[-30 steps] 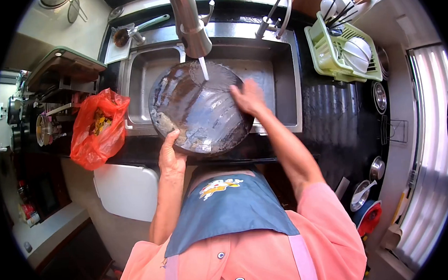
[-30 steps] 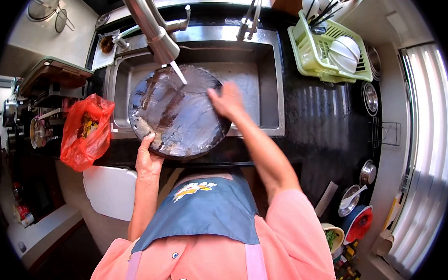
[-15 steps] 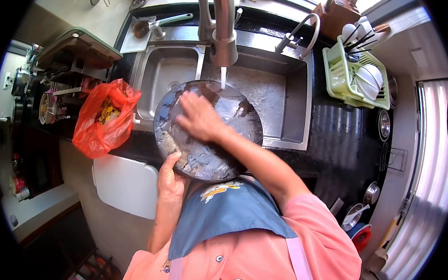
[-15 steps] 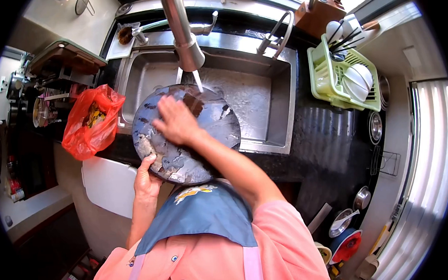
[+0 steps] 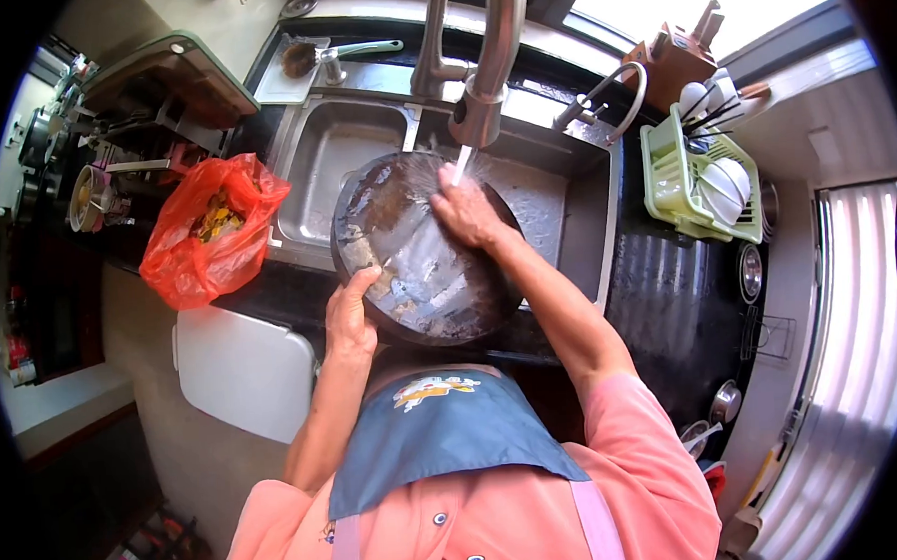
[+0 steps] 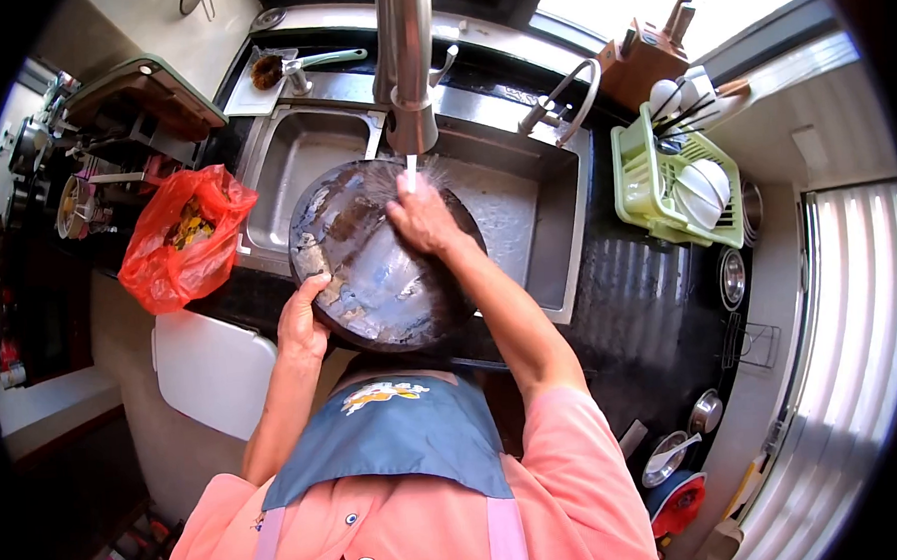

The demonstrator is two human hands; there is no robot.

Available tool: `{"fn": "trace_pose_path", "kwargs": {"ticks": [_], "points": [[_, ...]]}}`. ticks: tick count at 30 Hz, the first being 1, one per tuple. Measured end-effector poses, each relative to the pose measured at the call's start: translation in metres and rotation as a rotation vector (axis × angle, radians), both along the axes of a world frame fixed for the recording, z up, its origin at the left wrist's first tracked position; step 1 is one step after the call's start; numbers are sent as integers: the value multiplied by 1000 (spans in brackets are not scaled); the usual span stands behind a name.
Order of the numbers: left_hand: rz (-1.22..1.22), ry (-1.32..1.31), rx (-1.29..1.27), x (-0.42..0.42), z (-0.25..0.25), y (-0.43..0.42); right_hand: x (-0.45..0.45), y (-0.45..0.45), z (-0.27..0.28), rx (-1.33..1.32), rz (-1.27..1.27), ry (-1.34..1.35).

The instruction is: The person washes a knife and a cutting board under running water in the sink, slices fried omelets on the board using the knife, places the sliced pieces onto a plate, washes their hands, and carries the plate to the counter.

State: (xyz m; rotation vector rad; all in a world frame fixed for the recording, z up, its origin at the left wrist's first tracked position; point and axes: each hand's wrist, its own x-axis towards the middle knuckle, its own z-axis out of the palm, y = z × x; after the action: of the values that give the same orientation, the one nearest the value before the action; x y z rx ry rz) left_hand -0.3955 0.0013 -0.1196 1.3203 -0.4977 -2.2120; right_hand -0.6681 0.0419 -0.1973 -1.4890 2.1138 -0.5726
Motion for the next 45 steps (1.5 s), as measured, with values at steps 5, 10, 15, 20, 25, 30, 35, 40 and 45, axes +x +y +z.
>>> {"fn": "trace_pose_path", "kwargs": {"ticks": [5, 10, 15, 20, 25, 30, 35, 40, 45], "points": [[-1, 3, 13, -1, -9, -5, 71, 32, 45, -78, 134, 19], [-44, 46, 81, 1, -7, -11, 109, 86, 84, -161, 235, -51], [-51, 46, 118, 7, -9, 3, 48, 117, 43, -33, 4, 43], [-36, -9, 73, 24, 14, 18, 21, 142, 39, 73, -168, 151], [-13, -40, 107, 45, 17, 27, 130, 73, 104, -185, 283, -329], [16, -50, 115, 44, 20, 27, 105, 32, 55, -170, 164, -77], [14, -14, 98, 47, 14, 26, 1, 72, 15, 170, -240, 17], [13, -23, 87, 50, 9, 23, 77, 77, 50, 67, -80, 167], [128, 28, 110, 53, 9, 34, 177, -19, 81, -217, 245, -149]]}}
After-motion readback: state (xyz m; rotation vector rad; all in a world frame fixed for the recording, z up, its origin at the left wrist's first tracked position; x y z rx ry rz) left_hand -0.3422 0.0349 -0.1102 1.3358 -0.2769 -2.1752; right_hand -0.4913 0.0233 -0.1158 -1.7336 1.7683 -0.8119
